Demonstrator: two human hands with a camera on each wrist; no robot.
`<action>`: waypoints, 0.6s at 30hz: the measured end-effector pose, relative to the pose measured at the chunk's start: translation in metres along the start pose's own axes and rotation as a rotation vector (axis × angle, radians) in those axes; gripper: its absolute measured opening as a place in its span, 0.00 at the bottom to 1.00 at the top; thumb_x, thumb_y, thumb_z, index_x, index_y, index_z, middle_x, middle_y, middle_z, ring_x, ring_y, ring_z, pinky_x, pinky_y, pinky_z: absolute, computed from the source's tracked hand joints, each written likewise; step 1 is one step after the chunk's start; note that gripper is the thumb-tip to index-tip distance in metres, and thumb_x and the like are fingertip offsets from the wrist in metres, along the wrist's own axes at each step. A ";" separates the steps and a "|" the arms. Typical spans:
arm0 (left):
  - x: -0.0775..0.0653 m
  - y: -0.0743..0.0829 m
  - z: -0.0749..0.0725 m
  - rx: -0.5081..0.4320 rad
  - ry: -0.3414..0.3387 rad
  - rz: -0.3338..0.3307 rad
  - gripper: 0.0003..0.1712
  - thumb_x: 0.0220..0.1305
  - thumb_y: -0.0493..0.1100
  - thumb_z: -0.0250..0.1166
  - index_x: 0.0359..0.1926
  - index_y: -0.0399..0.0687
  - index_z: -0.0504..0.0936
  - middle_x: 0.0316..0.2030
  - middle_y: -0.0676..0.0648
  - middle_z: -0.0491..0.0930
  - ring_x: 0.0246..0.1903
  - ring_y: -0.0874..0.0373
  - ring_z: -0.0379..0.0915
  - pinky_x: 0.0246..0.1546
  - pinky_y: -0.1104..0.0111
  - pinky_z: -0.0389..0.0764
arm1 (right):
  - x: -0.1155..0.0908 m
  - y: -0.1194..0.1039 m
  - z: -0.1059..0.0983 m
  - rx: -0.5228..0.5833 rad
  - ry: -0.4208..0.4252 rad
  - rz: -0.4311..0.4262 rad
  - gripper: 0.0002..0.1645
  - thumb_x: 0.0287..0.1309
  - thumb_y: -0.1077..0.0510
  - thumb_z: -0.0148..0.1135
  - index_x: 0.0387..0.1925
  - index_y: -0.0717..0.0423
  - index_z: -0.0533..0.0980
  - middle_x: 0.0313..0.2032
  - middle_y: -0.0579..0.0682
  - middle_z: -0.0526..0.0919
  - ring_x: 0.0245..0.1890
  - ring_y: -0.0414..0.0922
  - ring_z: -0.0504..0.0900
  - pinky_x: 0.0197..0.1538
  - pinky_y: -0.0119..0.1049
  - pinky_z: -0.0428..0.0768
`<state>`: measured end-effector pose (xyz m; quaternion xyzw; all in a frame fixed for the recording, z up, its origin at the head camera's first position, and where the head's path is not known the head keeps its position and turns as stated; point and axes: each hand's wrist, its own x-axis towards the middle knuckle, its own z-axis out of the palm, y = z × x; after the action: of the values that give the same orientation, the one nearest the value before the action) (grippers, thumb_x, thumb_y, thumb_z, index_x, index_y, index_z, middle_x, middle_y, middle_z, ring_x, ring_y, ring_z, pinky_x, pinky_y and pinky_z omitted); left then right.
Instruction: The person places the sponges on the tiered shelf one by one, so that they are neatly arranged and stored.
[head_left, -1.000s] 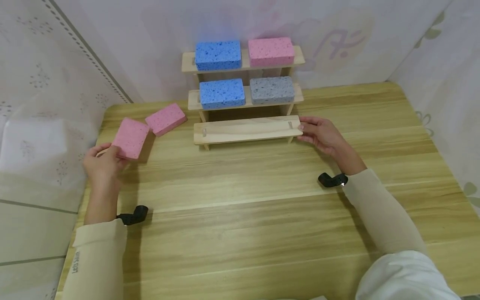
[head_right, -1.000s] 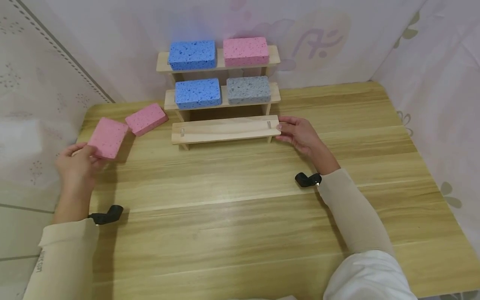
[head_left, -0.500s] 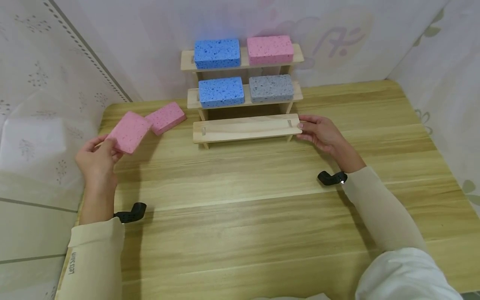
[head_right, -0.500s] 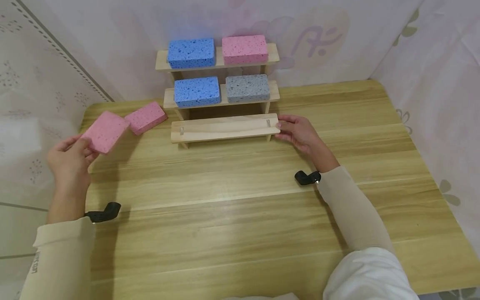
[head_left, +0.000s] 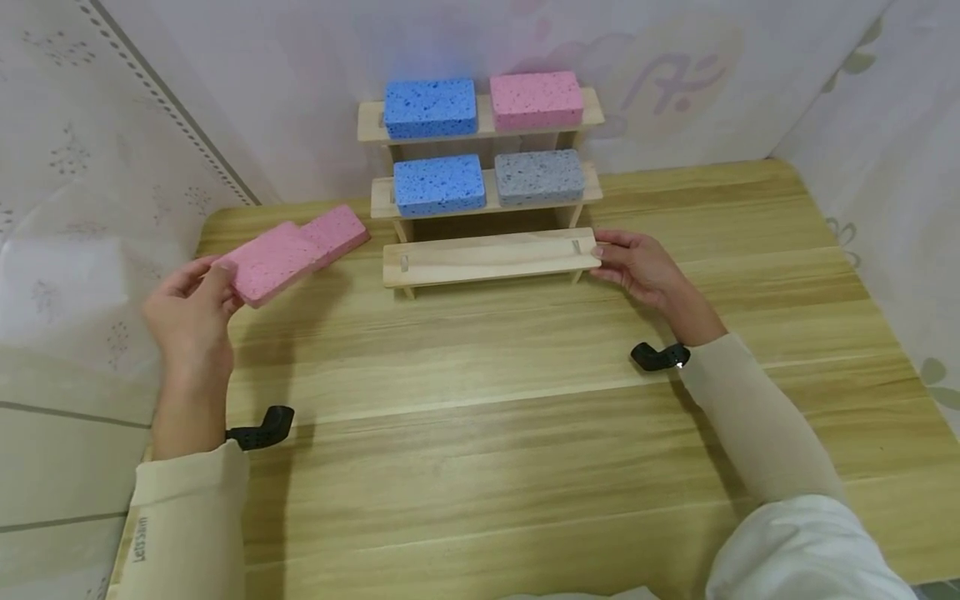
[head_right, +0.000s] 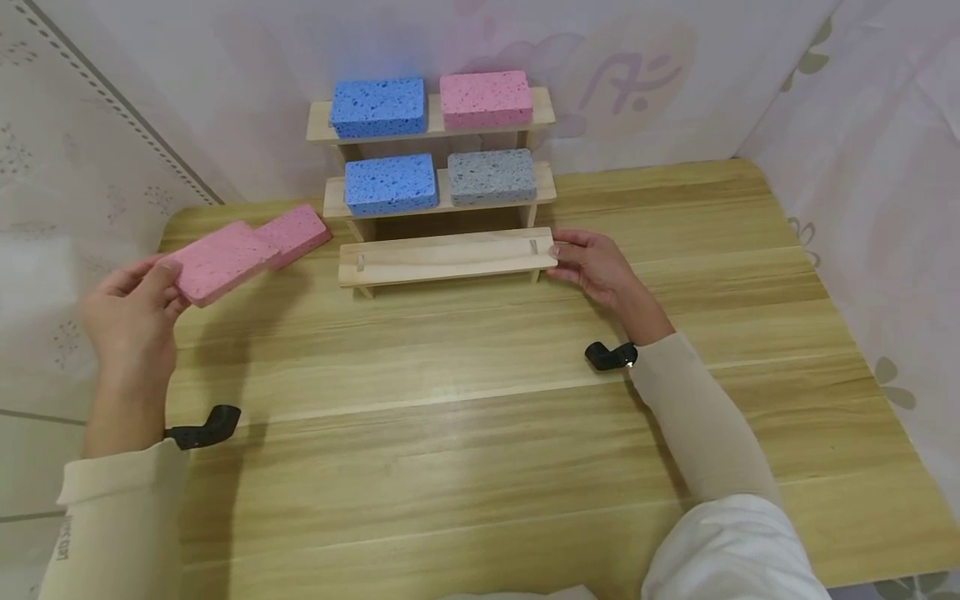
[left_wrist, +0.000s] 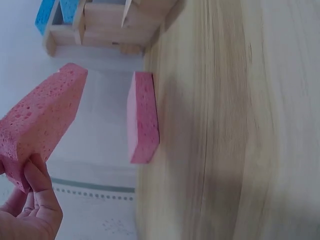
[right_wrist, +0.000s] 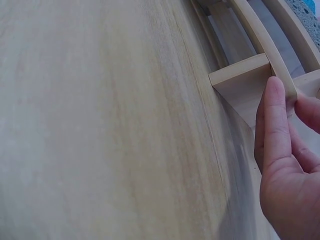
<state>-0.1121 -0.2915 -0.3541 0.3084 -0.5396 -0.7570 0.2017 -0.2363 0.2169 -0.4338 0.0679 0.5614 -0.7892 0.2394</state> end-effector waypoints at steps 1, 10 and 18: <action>-0.001 -0.001 0.002 -0.008 -0.009 0.007 0.12 0.51 0.31 0.74 0.37 0.37 0.83 0.31 0.45 0.80 0.22 0.59 0.76 0.21 0.74 0.82 | 0.000 0.000 0.000 0.002 -0.001 0.000 0.19 0.63 0.69 0.59 0.55 0.63 0.71 0.45 0.55 0.78 0.35 0.46 0.85 0.39 0.34 0.86; -0.013 -0.012 0.017 -0.021 -0.116 0.042 0.15 0.49 0.31 0.75 0.37 0.35 0.79 0.27 0.43 0.83 0.21 0.57 0.79 0.22 0.72 0.84 | 0.000 0.002 0.001 0.013 -0.002 -0.002 0.20 0.64 0.70 0.57 0.58 0.64 0.69 0.46 0.56 0.77 0.36 0.46 0.85 0.39 0.33 0.86; -0.022 -0.023 0.034 0.040 -0.226 0.043 0.17 0.48 0.34 0.76 0.40 0.33 0.83 0.29 0.44 0.83 0.24 0.58 0.82 0.28 0.71 0.86 | -0.001 0.003 -0.002 0.041 -0.004 -0.005 0.19 0.64 0.70 0.58 0.56 0.63 0.72 0.46 0.57 0.78 0.36 0.47 0.85 0.39 0.33 0.86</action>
<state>-0.1183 -0.2463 -0.3630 0.2132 -0.5803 -0.7716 0.1498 -0.2346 0.2181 -0.4368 0.0698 0.5449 -0.8012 0.2374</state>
